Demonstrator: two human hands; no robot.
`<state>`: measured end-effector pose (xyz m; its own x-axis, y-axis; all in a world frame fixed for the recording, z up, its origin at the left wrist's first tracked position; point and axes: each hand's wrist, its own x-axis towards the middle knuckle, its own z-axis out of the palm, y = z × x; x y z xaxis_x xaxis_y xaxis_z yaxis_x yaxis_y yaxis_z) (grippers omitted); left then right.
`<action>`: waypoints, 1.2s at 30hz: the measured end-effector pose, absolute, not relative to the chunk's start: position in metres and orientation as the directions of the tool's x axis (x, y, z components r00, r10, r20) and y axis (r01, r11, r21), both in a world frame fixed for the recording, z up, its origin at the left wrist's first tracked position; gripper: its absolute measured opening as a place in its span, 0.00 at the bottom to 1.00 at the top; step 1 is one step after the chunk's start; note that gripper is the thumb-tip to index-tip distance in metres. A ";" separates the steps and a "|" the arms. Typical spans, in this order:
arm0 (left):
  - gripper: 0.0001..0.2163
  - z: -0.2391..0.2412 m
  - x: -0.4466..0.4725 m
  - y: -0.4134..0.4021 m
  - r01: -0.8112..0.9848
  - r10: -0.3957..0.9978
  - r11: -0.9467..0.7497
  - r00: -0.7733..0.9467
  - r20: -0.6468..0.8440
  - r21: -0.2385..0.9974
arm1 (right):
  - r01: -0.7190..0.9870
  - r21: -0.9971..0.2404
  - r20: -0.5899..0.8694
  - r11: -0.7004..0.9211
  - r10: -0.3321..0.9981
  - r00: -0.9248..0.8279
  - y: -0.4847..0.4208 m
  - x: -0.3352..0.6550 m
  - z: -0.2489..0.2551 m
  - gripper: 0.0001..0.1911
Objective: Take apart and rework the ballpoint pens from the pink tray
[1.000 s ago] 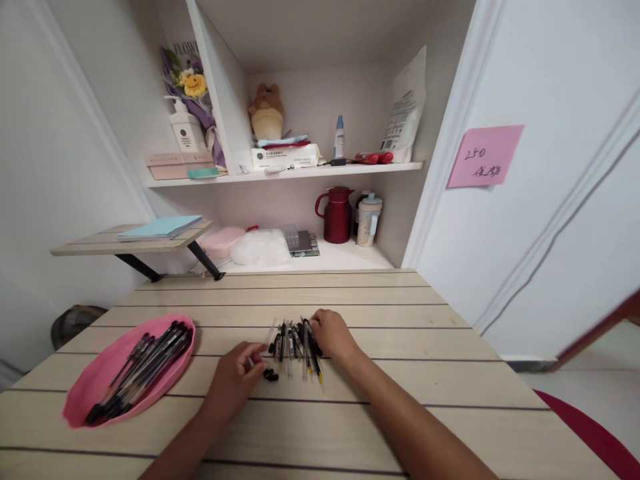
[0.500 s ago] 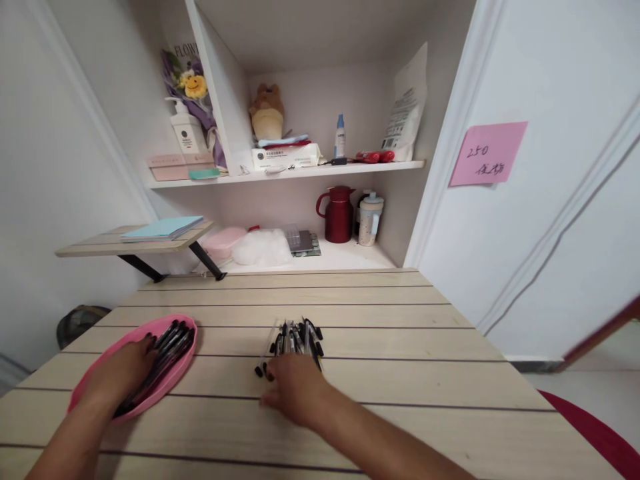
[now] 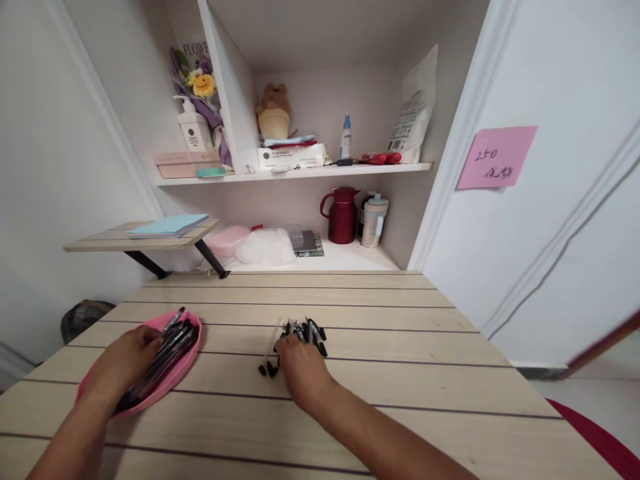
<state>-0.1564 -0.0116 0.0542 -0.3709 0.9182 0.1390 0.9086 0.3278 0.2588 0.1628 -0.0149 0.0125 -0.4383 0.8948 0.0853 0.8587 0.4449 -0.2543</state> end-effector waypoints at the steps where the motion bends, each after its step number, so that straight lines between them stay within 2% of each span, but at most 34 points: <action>1: 0.10 0.057 -0.149 -0.013 0.904 0.913 0.325 -0.377 0.157 0.279 | 0.854 -0.284 0.097 0.436 0.899 -0.427 -0.013 0.165 0.012 0.10; 3: 0.10 0.063 -0.129 -0.017 0.871 0.903 0.286 -0.384 0.193 0.399 | 0.827 -0.370 0.137 0.423 0.905 -0.402 -0.009 0.172 0.015 0.10; 4: 0.09 0.064 -0.116 -0.020 0.828 0.920 0.214 -0.349 0.178 0.518 | 0.802 -0.427 0.168 0.418 0.908 -0.384 -0.006 0.176 0.017 0.09; 6: 0.09 0.064 -0.088 -0.025 0.615 0.964 0.082 -0.249 0.095 0.784 | 0.717 -0.573 0.220 0.396 0.918 -0.331 -0.001 0.183 0.023 0.08; 7: 0.09 0.063 -0.073 -0.027 0.487 0.984 0.071 -0.175 0.018 0.871 | 0.649 -0.667 0.217 0.366 0.929 -0.301 0.002 0.186 0.026 0.07; 9: 0.08 0.057 -0.042 -0.032 0.290 0.994 0.108 -0.033 -0.102 0.951 | 0.437 -0.864 0.144 0.251 0.954 -0.264 0.004 0.188 0.031 0.07; 11: 0.08 0.049 -0.013 -0.036 0.177 0.983 0.152 0.072 -0.167 0.972 | 0.156 -0.982 0.055 0.104 0.956 -0.288 0.004 0.186 0.034 0.10; 14: 0.08 0.037 0.020 -0.038 0.098 0.973 0.180 0.131 -0.192 0.979 | -0.160 -0.987 0.036 -0.015 0.949 -0.313 -0.001 0.179 0.030 0.14; 18: 0.09 0.028 0.040 -0.036 -0.022 0.970 0.217 0.119 -0.213 0.976 | -0.299 -0.954 0.045 -0.020 0.977 -0.208 -0.005 0.171 0.020 0.16; 22: 0.09 0.029 0.032 -0.038 -0.240 0.846 0.444 0.430 -0.316 0.863 | -0.413 -0.910 0.054 -0.031 0.980 -0.193 0.004 0.180 0.022 0.15; 25: 0.10 0.026 0.021 -0.043 -0.222 0.741 0.547 0.576 -0.344 0.807 | -0.532 -0.846 0.065 0.048 0.998 -0.015 0.021 0.204 0.031 0.15; 27: 0.10 0.022 0.017 -0.046 -0.216 0.752 0.542 0.556 -0.354 0.812 | -0.473 -0.875 0.092 0.102 0.995 0.045 0.031 0.222 0.035 0.15; 28: 0.10 0.021 0.016 -0.046 -0.228 0.773 0.532 0.523 -0.358 0.816 | -0.387 -0.918 0.088 0.092 0.996 0.028 0.035 0.229 0.035 0.15; 31: 0.11 0.017 0.017 -0.043 -0.272 0.827 0.499 0.434 -0.358 0.823 | 0.049 -0.999 0.017 0.021 0.997 -0.080 0.039 0.237 0.027 0.13; 34: 0.11 0.015 0.020 -0.041 -0.285 0.845 0.476 0.411 -0.343 0.832 | 0.480 -0.876 -0.033 0.039 0.990 -0.140 0.035 0.229 0.017 0.11; 36: 0.10 0.012 0.021 -0.040 -0.281 0.856 0.462 0.391 -0.339 0.841 | 0.655 -0.749 -0.005 0.095 0.989 -0.149 0.031 0.222 0.014 0.10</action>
<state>0.0213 -0.0401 0.0121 0.3905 0.8558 -0.3393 -0.2809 0.4618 0.8413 0.2224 0.0310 0.0144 -0.1486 0.9889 -0.0047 0.6552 0.0949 -0.7495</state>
